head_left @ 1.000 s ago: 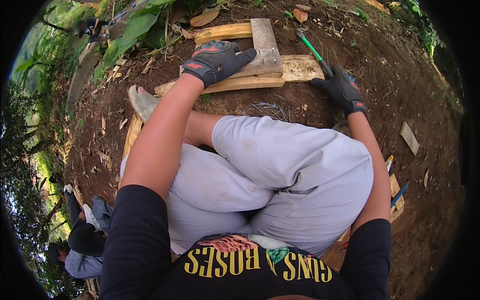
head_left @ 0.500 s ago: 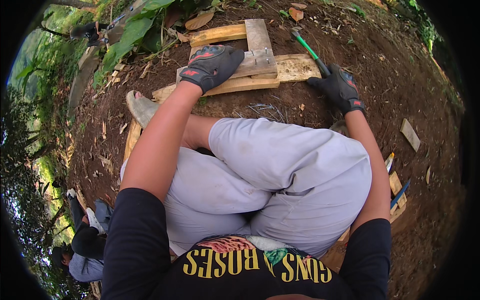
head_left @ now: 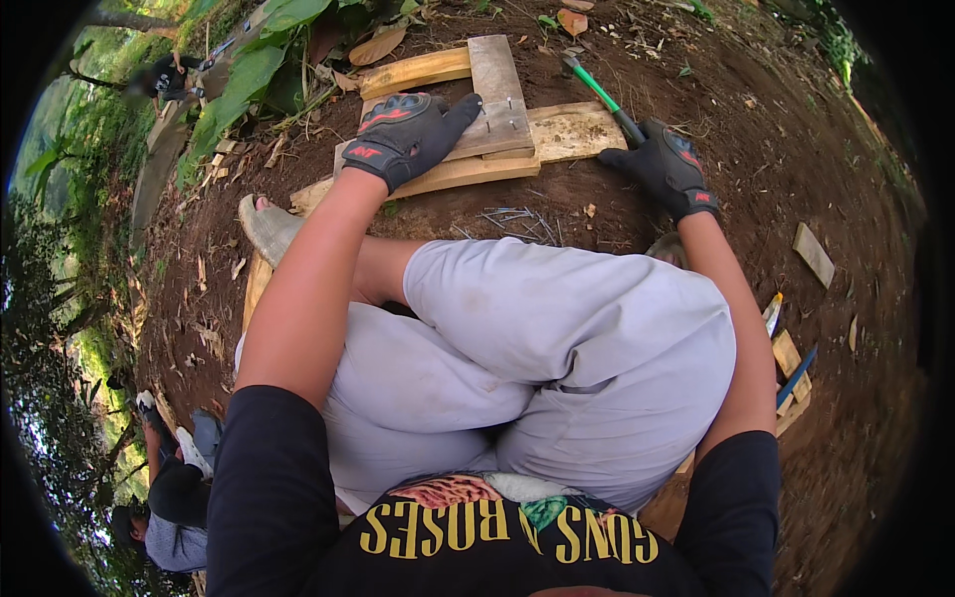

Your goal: The person sits on the ground and uses a hammer to drive nails into wooden planks, assembling a small wooden frame. They repeatedly position the planks and strike the nails to secure the structure.

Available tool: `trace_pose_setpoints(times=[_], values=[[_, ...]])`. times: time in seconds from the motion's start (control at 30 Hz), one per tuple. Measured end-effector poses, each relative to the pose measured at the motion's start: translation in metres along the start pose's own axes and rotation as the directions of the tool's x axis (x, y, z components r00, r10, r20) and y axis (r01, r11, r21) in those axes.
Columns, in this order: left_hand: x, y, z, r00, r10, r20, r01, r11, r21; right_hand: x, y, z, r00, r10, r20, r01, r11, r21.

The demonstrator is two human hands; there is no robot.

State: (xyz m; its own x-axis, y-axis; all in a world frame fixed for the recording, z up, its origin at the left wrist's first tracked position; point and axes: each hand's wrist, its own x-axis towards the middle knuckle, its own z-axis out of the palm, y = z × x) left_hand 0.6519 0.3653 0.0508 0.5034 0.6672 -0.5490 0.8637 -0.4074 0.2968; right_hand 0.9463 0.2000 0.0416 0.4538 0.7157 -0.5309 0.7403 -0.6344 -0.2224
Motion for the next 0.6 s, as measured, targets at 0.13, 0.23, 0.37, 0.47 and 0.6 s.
trace_pose_setpoints(times=[0.13, 0.23, 0.37, 0.47, 0.6], values=[[0.004, 0.0, 0.005, 0.999, -0.038, -0.009, 0.038, 0.999, -0.003, 0.0, 0.005, 0.002, 1.0, 0.01, -0.011, -0.01, 1.0, 0.028], [0.004, 0.001, 0.006, 0.999, -0.032, -0.026, 0.032, 0.999, -0.013, 0.001, 0.007, 0.002, 1.0, 0.005, -0.015, -0.005, 1.0, 0.014], [0.003, 0.001, 0.003, 1.0, -0.017, -0.025, 0.017, 1.0, 0.019, 0.0, 0.005, 0.004, 0.999, 0.006, -0.032, -0.006, 1.0, 0.012], [0.003, -0.001, 0.003, 0.999, -0.016, -0.04, 0.017, 0.999, 0.045, -0.001, 0.0, 0.002, 1.0, 0.002, -0.014, -0.002, 1.0, 0.003], [0.001, 0.004, -0.004, 1.0, 0.002, -0.013, -0.001, 0.998, 0.068, 0.007, 0.007, 0.008, 1.0, -0.003, -0.031, 0.001, 0.999, -0.053]])
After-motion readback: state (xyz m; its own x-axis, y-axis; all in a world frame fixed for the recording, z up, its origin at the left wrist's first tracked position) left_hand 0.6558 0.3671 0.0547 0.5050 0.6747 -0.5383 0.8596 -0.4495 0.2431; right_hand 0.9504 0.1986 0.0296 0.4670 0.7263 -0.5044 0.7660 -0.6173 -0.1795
